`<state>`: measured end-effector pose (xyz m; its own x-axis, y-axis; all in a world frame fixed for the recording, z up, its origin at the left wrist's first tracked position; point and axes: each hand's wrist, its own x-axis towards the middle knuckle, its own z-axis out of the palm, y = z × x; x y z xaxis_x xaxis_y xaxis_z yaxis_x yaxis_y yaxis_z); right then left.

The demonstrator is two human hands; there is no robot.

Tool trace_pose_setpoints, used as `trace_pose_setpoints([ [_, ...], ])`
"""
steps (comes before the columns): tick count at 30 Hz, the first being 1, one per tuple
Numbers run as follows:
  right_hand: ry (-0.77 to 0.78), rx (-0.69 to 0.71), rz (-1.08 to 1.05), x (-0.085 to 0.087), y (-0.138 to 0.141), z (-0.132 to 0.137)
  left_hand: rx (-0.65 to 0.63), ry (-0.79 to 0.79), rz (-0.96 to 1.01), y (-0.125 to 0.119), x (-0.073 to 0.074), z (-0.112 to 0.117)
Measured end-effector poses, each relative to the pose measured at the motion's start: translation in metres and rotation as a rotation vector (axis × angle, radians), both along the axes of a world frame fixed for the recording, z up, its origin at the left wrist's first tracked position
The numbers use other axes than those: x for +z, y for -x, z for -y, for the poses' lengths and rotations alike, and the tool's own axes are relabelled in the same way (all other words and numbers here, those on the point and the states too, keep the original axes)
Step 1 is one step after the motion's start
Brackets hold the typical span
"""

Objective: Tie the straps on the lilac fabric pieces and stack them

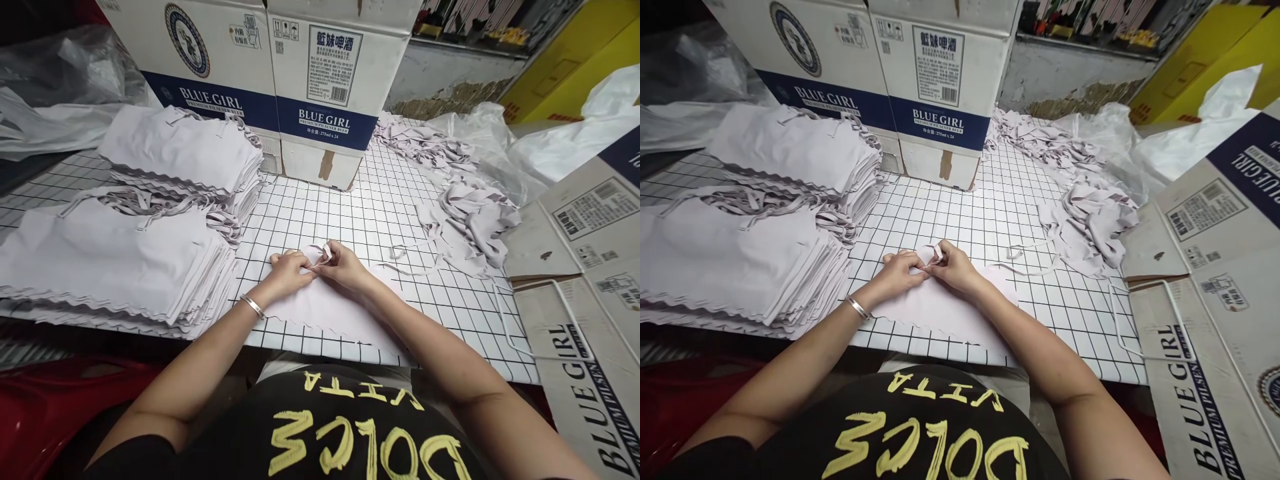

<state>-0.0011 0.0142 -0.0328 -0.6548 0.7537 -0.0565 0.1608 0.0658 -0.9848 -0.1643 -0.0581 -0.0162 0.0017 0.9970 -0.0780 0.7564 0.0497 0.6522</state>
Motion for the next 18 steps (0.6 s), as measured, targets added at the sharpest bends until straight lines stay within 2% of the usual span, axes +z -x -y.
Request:
trace_pose_setpoints([
  [5, -0.201, 0.014, 0.174, 0.001, -0.004, -0.001, -0.013, -0.001, 0.014, 0.001, -0.002, 0.001],
  [9, -0.361, 0.070, 0.335, 0.014, -0.006, -0.002, -0.027, -0.006, 0.030, 0.001, 0.000, 0.003],
  [15, -0.438, 0.129, 0.398, 0.032, 0.000, -0.002, -0.049, 0.007, -0.046, 0.002, 0.002, 0.003],
  [18, -0.533, 0.185, 0.437, 0.036, 0.003, -0.002, -0.034, -0.003, -0.030, 0.001, 0.001, 0.003],
])
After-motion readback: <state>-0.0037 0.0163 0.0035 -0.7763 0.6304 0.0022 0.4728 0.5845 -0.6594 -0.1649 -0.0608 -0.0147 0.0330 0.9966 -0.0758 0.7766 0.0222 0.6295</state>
